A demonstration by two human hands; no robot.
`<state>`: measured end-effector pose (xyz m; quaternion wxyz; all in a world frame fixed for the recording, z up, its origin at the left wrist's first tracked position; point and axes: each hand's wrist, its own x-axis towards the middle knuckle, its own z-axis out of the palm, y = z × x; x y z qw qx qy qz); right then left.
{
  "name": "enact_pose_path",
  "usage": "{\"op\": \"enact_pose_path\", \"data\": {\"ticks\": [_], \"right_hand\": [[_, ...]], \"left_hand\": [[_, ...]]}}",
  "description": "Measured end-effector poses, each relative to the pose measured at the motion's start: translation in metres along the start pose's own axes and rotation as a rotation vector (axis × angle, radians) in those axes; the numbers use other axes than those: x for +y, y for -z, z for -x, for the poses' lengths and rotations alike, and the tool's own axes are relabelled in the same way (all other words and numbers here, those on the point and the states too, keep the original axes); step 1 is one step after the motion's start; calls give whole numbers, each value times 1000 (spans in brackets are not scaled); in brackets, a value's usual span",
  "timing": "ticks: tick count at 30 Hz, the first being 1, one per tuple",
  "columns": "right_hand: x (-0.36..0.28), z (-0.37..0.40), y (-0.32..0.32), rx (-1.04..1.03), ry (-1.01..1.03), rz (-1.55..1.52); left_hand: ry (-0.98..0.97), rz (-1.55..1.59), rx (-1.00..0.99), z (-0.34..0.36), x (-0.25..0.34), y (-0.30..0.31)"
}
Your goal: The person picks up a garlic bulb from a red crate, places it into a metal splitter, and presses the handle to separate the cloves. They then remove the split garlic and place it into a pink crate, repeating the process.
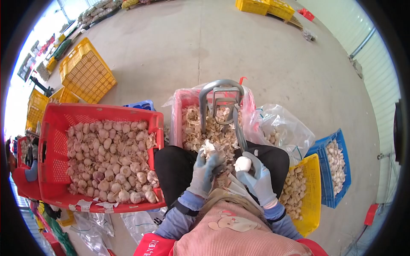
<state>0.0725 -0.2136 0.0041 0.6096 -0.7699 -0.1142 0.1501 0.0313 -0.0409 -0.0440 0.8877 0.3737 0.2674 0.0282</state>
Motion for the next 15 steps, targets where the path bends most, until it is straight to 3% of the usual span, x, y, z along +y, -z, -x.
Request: {"op": "enact_pose_path", "data": {"ticks": [1, 2, 3, 5, 6, 10, 13, 15], "right_hand": [[-2, 1, 1, 14, 88, 120], [-7, 0, 6, 8, 205, 448], [-14, 1, 6, -24, 218, 507], [-24, 0, -1, -85, 249, 619], [-22, 0, -2, -122, 364, 617], [-14, -11, -10, 163, 93, -215], [0, -55, -6, 268, 476, 648], [1, -63, -4, 84, 140, 646]], "left_hand": [[-27, -174, -20, 1, 3, 1], [22, -314, -231, -6, -3, 15], [33, -334, -263, 1, -4, 9], [267, -321, -289, 14, 9, -5], [298, -229, -357, 11, 5, -2], [201, 205, -398, 16, 4, 5], [120, 303, -392, 18, 16, -5], [97, 297, -391, 12, 23, -10]]}}
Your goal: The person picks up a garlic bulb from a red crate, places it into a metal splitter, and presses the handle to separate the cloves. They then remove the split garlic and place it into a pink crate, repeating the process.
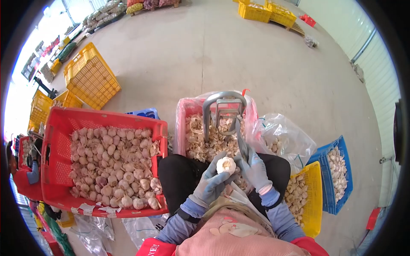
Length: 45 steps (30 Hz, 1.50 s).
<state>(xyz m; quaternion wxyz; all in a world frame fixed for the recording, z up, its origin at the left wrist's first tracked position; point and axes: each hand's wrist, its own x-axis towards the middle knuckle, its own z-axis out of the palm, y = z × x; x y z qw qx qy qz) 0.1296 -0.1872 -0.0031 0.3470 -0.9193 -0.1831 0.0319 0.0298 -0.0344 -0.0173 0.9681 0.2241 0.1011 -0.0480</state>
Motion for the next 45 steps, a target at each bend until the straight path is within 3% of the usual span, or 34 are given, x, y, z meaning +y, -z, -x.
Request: {"op": "enact_pose_path", "data": {"ticks": [1, 4, 5, 9, 15, 19, 22, 25, 31, 34, 39, 42, 45], "right_hand": [[1, -5, 1, -142, -125, -5], [-3, 3, 19, -237, -222, -569], [-15, 6, 32, -292, -353, -751], [-18, 5, 41, -336, -354, -785], [-18, 4, 44, -374, -435, -827], [-22, 2, 46, -384, -440, -819], [-20, 5, 49, -384, -436, -774], [-26, 9, 51, -301, -332, -705], [-16, 11, 32, -168, -91, -260], [-12, 10, 11, 12, 50, 185], [14, -6, -33, 41, -110, 18], [-13, 8, 6, 237, 261, 1], [-38, 25, 38, 20, 342, -140]], "left_hand": [[-17, -39, 48, -3, 1, 0], [-23, -152, 151, -13, 6, 6], [-21, -192, 173, -20, 8, 9], [-106, -408, 186, -46, 13, 7], [-73, -513, 181, -63, 21, 8], [54, -481, 233, -65, 26, 4], [36, -339, 225, -63, 22, 4], [64, -224, 225, -60, 25, 6], [33, -274, 268, -61, 24, 2], [44, -261, 222, -64, 18, 14], [31, -262, 163, -58, 19, 18], [-31, -357, 123, -30, 26, 7], [59, -551, 41, -12, 22, 3]]}}
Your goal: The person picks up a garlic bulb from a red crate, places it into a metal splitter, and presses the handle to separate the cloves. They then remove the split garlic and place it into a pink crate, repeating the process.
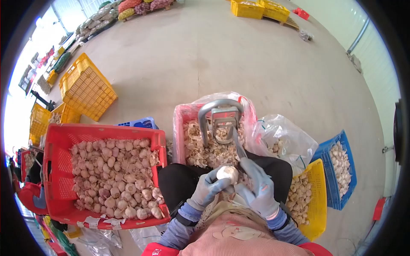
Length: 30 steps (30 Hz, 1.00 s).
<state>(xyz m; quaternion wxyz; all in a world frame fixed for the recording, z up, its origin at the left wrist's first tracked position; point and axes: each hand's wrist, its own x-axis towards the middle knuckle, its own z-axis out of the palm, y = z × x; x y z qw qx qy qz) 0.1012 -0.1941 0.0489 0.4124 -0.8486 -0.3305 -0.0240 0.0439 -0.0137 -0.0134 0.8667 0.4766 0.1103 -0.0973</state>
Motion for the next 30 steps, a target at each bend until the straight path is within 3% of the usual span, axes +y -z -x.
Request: {"op": "enact_pose_path", "data": {"ticks": [2, 5, 7, 9, 11, 15, 17, 20, 21, 23, 25, 26, 28, 30], "right_hand": [[-11, 4, 2, -127, 44, -85], [6, 27, -13, 2, -467, -606], [1, 17, 8, 79, -722, -850], [34, 25, 18, 259, -652, -809], [82, 32, 43, 214, -69, 555], [115, 3, 76, 172, 212, 1113], [108, -2, 57, 442, -387, -95], [76, -1, 44, 151, -468, 10], [92, 8, 24, 158, -591, -372], [70, 7, -3, -43, -383, -405], [52, 8, -25, -139, -187, 104], [42, 4, -35, -110, -214, 197], [52, 2, -49, -77, -349, 202], [61, -2, -56, -135, -494, 309]], "left_hand": [[-15, -151, -58, 8, -13, -8], [158, 15, 18, 13, -32, -5], [84, -54, 56, 15, -18, -18], [15, -70, 105, 22, 1, -24], [-167, -169, 269, 21, 0, -9], [-387, -93, 562, 38, 45, 25], [-439, -56, 694, 54, 58, 60], [-517, -63, 985, 71, 58, 129], [-556, -50, 1080, 74, 52, 159], [-558, -179, 1276, 84, 45, 237], [-535, -407, 1433, 91, 62, 294], [-515, -572, 1504, 92, 75, 315], [-113, -1113, 1562, 94, 109, 340], [18, -1203, 1435, 80, 125, 356]]}}
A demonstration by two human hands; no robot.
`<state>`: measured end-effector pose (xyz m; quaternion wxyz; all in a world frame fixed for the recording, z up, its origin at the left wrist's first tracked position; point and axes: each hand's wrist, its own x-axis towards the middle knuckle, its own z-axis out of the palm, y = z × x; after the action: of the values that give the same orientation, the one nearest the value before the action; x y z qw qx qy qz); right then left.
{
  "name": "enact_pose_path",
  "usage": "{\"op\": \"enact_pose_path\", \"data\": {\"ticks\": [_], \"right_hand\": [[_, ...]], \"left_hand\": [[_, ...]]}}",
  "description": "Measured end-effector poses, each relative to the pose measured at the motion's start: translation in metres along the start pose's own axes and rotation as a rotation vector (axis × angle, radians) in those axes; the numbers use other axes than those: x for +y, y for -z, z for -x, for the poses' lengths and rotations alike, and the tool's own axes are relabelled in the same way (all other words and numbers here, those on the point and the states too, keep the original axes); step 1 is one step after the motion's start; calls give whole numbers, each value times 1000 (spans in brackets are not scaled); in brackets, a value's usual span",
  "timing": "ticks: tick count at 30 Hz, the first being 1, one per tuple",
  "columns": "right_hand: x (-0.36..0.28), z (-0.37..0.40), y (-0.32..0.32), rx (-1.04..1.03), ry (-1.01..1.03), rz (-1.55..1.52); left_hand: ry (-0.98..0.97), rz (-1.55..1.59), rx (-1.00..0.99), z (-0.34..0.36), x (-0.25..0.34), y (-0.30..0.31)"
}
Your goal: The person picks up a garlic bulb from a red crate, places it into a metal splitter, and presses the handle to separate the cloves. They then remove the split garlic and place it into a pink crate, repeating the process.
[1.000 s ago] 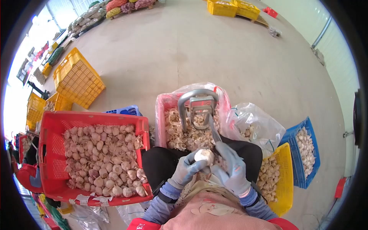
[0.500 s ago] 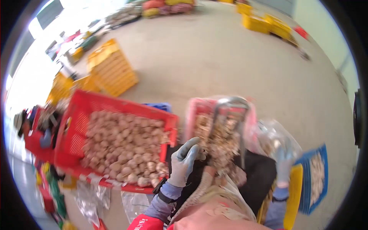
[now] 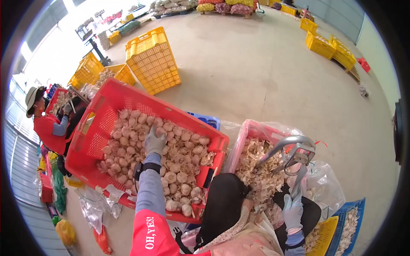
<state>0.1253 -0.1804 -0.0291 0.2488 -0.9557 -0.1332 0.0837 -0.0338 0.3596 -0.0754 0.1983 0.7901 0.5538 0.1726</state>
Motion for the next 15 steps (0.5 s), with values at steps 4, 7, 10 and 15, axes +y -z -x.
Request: {"op": "enact_pose_path", "data": {"ticks": [4, 7, 10, 15], "right_hand": [[9, -2, -8, 9, 37, -227], [6, -4, -6, -7, 20, -204], [9, -5, -5, -14, 35, -192], [11, -5, -7, -4, 48, -216]], "left_hand": [[-22, -171, 2, -8, 0, -28], [-2, -87, 79, -1, 4, -34], [155, 724, 42, -1, -12, -40], [255, 1507, -322, 85, 29, 1]]}}
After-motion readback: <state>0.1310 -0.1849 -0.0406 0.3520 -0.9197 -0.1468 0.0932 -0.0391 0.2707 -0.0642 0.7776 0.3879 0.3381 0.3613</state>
